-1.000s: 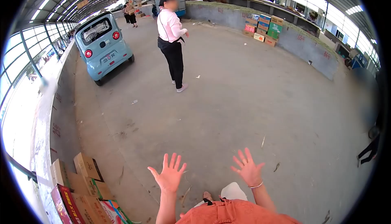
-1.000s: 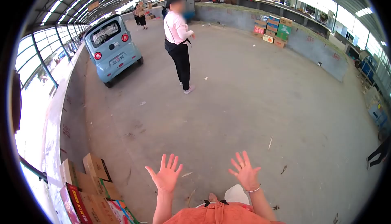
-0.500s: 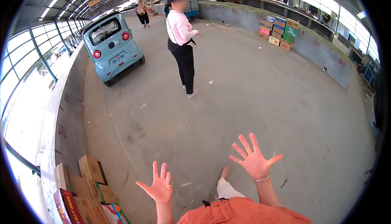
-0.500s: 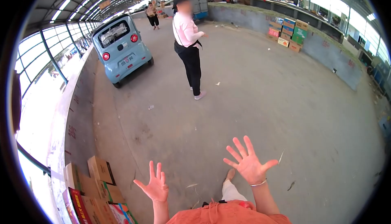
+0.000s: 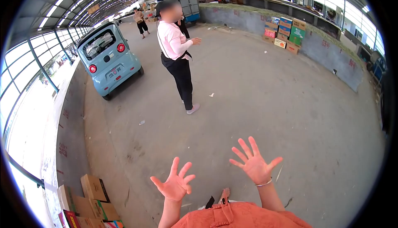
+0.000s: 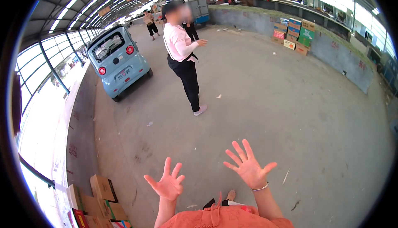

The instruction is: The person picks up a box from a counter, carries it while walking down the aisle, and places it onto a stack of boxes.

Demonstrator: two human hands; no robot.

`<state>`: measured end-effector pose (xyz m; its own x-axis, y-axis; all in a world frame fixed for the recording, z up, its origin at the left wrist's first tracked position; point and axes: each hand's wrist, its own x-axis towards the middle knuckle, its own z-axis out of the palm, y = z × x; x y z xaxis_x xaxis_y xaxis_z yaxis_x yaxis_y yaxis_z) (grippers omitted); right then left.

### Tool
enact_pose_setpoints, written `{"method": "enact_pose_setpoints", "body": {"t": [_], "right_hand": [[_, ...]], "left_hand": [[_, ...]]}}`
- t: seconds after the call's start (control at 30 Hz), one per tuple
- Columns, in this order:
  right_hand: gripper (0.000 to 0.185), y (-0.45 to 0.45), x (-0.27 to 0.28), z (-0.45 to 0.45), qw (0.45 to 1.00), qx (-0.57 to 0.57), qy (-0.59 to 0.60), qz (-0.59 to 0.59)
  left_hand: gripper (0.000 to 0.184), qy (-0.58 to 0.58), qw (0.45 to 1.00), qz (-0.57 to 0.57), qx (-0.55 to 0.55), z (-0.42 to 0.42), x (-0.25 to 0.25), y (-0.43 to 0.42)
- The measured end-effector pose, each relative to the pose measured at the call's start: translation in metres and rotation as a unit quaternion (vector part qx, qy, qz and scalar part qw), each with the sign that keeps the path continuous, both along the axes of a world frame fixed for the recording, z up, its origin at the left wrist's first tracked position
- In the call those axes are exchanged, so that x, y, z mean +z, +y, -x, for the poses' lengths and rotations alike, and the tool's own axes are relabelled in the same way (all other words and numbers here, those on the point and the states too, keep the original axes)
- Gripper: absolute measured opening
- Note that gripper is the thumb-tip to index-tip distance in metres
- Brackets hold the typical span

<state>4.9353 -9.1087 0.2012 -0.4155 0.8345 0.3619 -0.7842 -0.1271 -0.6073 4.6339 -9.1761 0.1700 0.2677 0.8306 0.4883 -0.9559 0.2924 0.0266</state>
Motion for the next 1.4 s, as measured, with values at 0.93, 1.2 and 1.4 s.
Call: {"method": "enact_pose_setpoints", "body": {"t": [0.93, 1.2, 1.4], "right_hand": [[0.108, 0.083, 0.005, -0.085, 0.962, -0.218, -0.015, 0.164], [0.105, 0.16, 0.002, -0.064, 0.98, -0.173, -0.096, 0.035], [0.098, 0.182, -0.003, -0.04, 0.971, -0.196, -0.129, 0.045]], "left_hand": [[0.106, 0.175, 0.968, -0.093, -0.156, -0.121, 0.007, 0.238], [0.104, 0.021, 0.972, -0.005, -0.234, -0.121, 0.009, 0.314], [0.105, 0.02, 0.963, -0.034, -0.265, -0.127, 0.015, 0.375]]}}
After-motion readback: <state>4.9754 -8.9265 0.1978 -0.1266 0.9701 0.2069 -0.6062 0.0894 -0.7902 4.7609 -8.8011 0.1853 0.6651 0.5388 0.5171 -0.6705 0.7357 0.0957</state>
